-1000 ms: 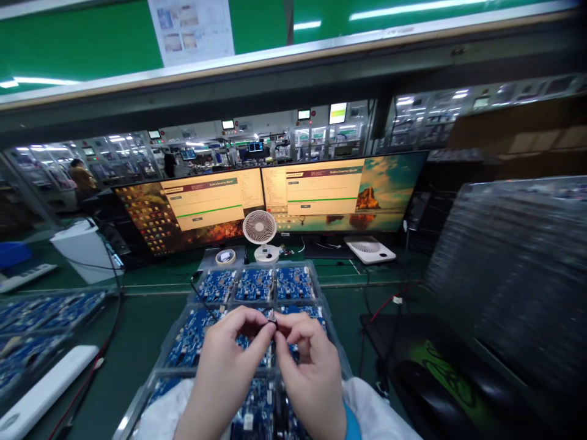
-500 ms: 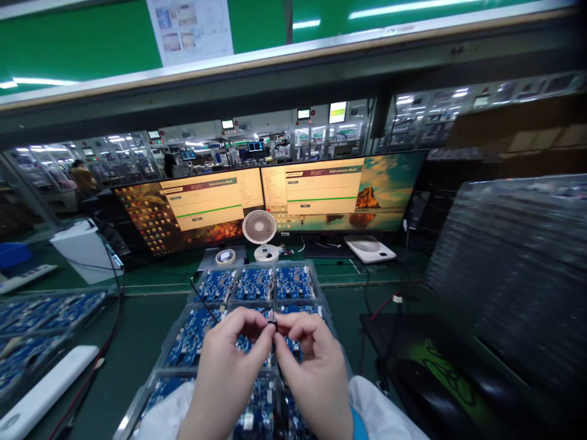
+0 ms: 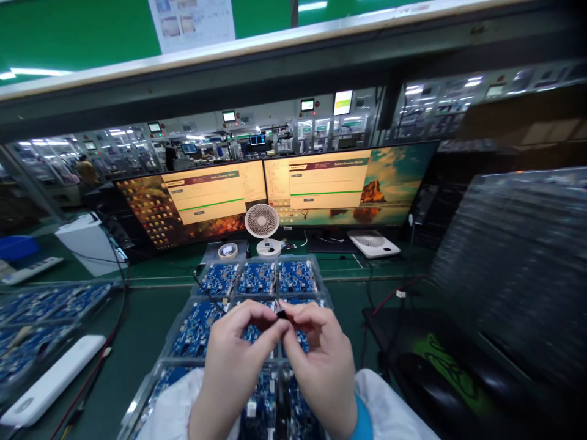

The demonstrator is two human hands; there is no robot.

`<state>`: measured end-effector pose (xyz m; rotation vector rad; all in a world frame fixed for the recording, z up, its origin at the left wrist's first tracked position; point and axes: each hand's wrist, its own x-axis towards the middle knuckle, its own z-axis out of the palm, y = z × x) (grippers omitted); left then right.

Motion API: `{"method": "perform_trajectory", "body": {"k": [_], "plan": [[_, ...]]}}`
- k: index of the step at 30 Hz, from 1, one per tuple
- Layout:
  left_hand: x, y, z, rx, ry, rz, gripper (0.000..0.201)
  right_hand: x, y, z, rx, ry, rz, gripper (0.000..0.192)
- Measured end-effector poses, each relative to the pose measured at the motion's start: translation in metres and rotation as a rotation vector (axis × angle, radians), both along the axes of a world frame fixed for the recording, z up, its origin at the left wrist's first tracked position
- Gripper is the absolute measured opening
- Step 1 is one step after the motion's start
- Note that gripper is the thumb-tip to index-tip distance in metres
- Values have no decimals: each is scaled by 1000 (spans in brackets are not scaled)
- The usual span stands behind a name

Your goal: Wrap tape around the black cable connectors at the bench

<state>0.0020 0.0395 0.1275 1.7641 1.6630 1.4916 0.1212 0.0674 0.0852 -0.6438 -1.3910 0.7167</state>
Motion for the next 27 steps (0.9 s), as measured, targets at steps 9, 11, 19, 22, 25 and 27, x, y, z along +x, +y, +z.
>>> {"method": "perform_trajectory", "body": {"k": [9,11,19,22,25,27], "plan": [[2,-2,-2,-1,-100,-17,9,4,-1,2,36,-27,-43,34],[1,-1,-1,-4,-109,-30,9,4,-1,2,24,-17,-31,36],[-7,2,-2,10,-144,-129,13,-1,-1,10,-158,221,110,33],[-7,1,1,20,-193,-253,24,0,0,13,-204,280,137,31],[-6,0,2,22,-233,-285,30,0,3,13,-262,324,168,27],[-6,0,2,19,-279,-209,18,0,6,12,-308,352,200,23]]}}
